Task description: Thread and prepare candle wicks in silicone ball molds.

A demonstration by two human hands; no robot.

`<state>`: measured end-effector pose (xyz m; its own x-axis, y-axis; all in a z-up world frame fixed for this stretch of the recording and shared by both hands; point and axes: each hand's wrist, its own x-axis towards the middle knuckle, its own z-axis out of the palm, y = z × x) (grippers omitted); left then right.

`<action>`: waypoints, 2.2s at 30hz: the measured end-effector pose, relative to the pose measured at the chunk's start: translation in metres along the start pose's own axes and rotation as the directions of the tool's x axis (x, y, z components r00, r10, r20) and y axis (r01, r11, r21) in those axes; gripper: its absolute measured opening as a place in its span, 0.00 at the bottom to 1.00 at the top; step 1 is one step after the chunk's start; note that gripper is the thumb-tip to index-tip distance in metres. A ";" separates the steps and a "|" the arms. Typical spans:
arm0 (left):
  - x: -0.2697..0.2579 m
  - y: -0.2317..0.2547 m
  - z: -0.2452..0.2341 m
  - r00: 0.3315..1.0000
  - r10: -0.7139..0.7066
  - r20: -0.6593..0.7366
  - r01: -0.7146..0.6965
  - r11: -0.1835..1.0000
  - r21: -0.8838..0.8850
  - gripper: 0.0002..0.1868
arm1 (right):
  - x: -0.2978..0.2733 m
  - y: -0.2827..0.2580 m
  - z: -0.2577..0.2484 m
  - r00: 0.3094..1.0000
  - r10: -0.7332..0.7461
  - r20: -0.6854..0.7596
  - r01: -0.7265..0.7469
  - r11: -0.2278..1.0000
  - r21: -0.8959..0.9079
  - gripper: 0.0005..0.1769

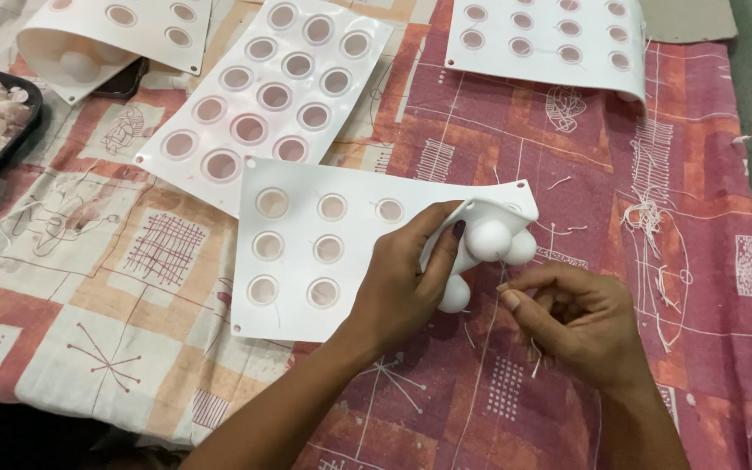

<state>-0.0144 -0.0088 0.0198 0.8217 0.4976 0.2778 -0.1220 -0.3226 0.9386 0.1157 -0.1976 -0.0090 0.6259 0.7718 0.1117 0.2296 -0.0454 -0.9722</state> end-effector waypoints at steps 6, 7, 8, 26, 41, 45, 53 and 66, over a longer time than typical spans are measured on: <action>-0.001 -0.004 0.001 0.998 0.055 0.004 -0.055 0.998 0.015 0.15 | 0.005 -0.008 0.000 0.996 0.080 0.027 -0.081 0.997 0.014 0.05; -0.001 -0.003 0.002 0.998 0.061 0.010 -0.061 0.998 0.013 0.15 | 0.006 -0.010 0.001 0.997 0.078 0.019 -0.078 0.997 0.014 0.05; -0.001 -0.002 0.002 0.997 0.078 0.019 -0.078 0.997 0.023 0.15 | 0.007 -0.013 0.001 0.986 0.169 0.007 -0.169 0.986 0.007 0.05; -0.013 -0.005 0.012 0.952 0.281 0.120 -0.285 0.958 0.017 0.20 | -0.038 -0.022 -0.002 0.882 0.451 -0.139 -0.460 0.886 -0.049 0.12; -0.019 -0.019 0.027 0.816 0.526 0.242 -0.575 0.783 0.238 0.23 | 0.015 -0.078 -0.029 0.976 0.068 -0.209 -0.197 0.690 -0.696 0.18; -0.020 -0.028 0.028 0.743 0.615 0.265 -0.668 0.653 0.357 0.18 | 0.046 -0.080 -0.030 0.960 0.253 0.120 -0.071 0.634 -0.770 0.20; -0.023 -0.024 0.028 0.749 0.586 0.310 -0.663 0.653 0.365 0.16 | 0.062 -0.063 -0.029 0.865 0.437 0.248 -0.144 0.688 -0.711 0.18; -0.019 -0.007 0.019 0.862 0.423 0.281 -0.483 0.853 0.197 0.20 | 0.069 -0.044 -0.013 0.960 0.257 0.114 -0.230 0.950 -0.209 0.13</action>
<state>-0.0183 -0.0316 0.0044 0.8130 0.0660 0.5785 -0.3910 -0.6742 0.6265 0.1580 -0.1502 0.0444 0.5744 0.8015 -0.1664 0.2302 -0.3533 -0.9067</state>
